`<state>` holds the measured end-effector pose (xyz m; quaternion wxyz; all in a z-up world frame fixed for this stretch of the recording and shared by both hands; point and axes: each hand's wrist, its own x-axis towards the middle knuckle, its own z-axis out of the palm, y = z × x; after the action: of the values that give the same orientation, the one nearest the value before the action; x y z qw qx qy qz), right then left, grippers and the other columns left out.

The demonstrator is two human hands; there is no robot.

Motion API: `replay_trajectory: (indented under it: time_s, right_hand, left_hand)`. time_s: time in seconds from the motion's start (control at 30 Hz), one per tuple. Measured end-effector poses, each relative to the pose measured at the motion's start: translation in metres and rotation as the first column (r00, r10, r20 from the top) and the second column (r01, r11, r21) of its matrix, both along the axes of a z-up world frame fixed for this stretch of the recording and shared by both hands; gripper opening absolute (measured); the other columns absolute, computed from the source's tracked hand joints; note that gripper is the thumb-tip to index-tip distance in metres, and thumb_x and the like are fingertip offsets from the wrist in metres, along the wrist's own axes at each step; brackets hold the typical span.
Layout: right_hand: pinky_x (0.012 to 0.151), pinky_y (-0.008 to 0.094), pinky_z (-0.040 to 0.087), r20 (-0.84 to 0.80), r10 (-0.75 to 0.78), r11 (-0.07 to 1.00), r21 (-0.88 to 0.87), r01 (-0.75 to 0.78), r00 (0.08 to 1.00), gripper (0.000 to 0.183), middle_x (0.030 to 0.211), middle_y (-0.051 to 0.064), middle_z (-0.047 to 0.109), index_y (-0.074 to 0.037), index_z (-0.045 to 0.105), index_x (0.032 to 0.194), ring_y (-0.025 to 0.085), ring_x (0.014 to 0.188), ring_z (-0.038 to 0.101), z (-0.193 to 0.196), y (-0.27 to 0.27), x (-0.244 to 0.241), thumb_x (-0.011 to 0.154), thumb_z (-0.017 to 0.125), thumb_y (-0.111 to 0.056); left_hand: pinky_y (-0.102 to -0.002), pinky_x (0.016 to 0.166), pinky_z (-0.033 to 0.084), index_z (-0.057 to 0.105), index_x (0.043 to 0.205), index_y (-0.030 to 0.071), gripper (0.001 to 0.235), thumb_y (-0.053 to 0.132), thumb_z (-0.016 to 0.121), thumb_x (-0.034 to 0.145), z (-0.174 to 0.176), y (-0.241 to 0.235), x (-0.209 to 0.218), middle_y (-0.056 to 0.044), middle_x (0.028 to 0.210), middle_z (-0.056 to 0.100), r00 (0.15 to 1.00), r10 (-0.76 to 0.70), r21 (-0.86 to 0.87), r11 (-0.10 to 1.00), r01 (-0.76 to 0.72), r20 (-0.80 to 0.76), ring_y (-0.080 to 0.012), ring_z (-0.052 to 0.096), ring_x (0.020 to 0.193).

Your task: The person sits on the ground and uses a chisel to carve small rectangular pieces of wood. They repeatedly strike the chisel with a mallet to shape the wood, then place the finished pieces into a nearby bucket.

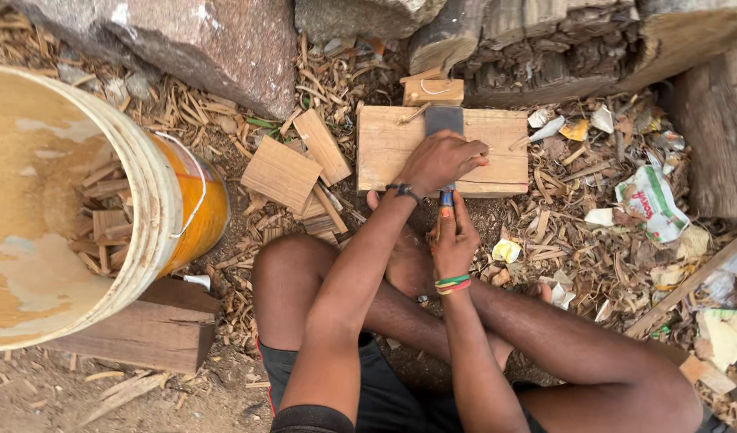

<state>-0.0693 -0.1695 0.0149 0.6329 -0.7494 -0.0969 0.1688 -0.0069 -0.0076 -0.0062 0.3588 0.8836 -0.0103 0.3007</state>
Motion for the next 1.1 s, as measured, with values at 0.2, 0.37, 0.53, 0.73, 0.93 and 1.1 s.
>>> replay_trajectory:
  time_s: [0.2,0.37,0.53,0.73,0.93,1.1]
  right_hand:
    - [0.040,0.018,0.037,-0.125,-0.064,0.971,0.221,0.091,0.990,0.046,0.077,0.002,0.062,-0.005,0.056,0.146,0.004,0.052,0.052,0.026,-0.038,0.016,0.105,0.060,-0.024]
    - [0.042,0.018,0.039,-0.085,-0.140,0.975,0.161,0.152,0.987,0.049,0.081,0.000,0.061,-0.003,0.052,0.149,0.003,0.058,0.055,0.036,-0.070,0.010,0.104,0.061,-0.021]
    - [0.041,0.018,0.034,-0.091,-0.089,0.996,0.022,0.091,0.992,0.050,0.074,0.002,0.062,-0.005,0.053,0.150,0.003,0.052,0.049,0.029,-0.092,-0.007,0.102,0.060,-0.019]
    - [0.041,0.017,0.033,-0.103,-0.025,1.000,0.000,0.025,0.994,0.047,0.073,0.002,0.062,-0.005,0.055,0.149,0.002,0.050,0.046,0.020,-0.095,-0.008,0.103,0.059,-0.018]
    - [0.042,0.018,0.035,-0.180,0.013,1.000,0.010,-0.012,0.984,0.046,0.078,0.002,0.064,-0.003,0.057,0.146,0.003,0.054,0.049,0.022,-0.095,-0.007,0.102,0.060,-0.016]
    - [0.044,0.019,0.037,-0.210,0.003,1.000,-0.010,-0.005,0.978,0.044,0.075,0.006,0.065,-0.001,0.059,0.144,0.006,0.053,0.050,0.015,-0.093,-0.008,0.103,0.061,-0.017]
  left_hand:
    - [-0.037,0.082,0.060,0.065,0.128,0.013,0.036,0.038,0.068,0.102,-0.014,-0.006,-0.040,-0.009,0.105,0.075,0.977,0.176,-0.075,0.983,-0.168,0.120,-0.0206,0.071,0.095]
    - [-0.043,0.092,0.051,0.056,0.137,0.009,0.059,0.041,0.075,0.091,0.014,0.011,-0.064,-0.012,0.118,0.063,0.855,0.495,0.093,0.869,-0.486,-0.155,-0.0278,0.064,0.104]
    - [-0.043,0.088,0.043,0.059,0.141,0.015,0.064,0.044,0.076,0.087,0.038,0.011,-0.058,-0.009,0.106,0.062,0.821,0.458,0.202,0.889,-0.411,-0.341,-0.0266,0.058,0.098]
    - [-0.043,0.099,0.047,0.050,0.147,0.011,0.071,0.056,0.066,0.096,0.014,0.010,-0.063,-0.010,0.117,0.062,0.899,0.427,0.023,0.904,-0.427,-0.101,-0.0248,0.061,0.109]
    - [-0.046,0.108,0.050,0.053,0.142,0.019,0.066,0.068,0.053,0.097,0.026,-0.034,-0.045,-0.002,0.109,0.072,0.986,0.079,-0.001,0.997,-0.080,0.145,-0.0214,0.066,0.111]
    - [-0.042,0.073,0.055,0.073,0.105,0.018,0.043,0.058,0.060,0.096,0.044,-0.073,-0.031,-0.005,0.073,0.070,0.980,-0.194,-0.015,0.981,0.194,-0.039,-0.0249,0.069,0.070]
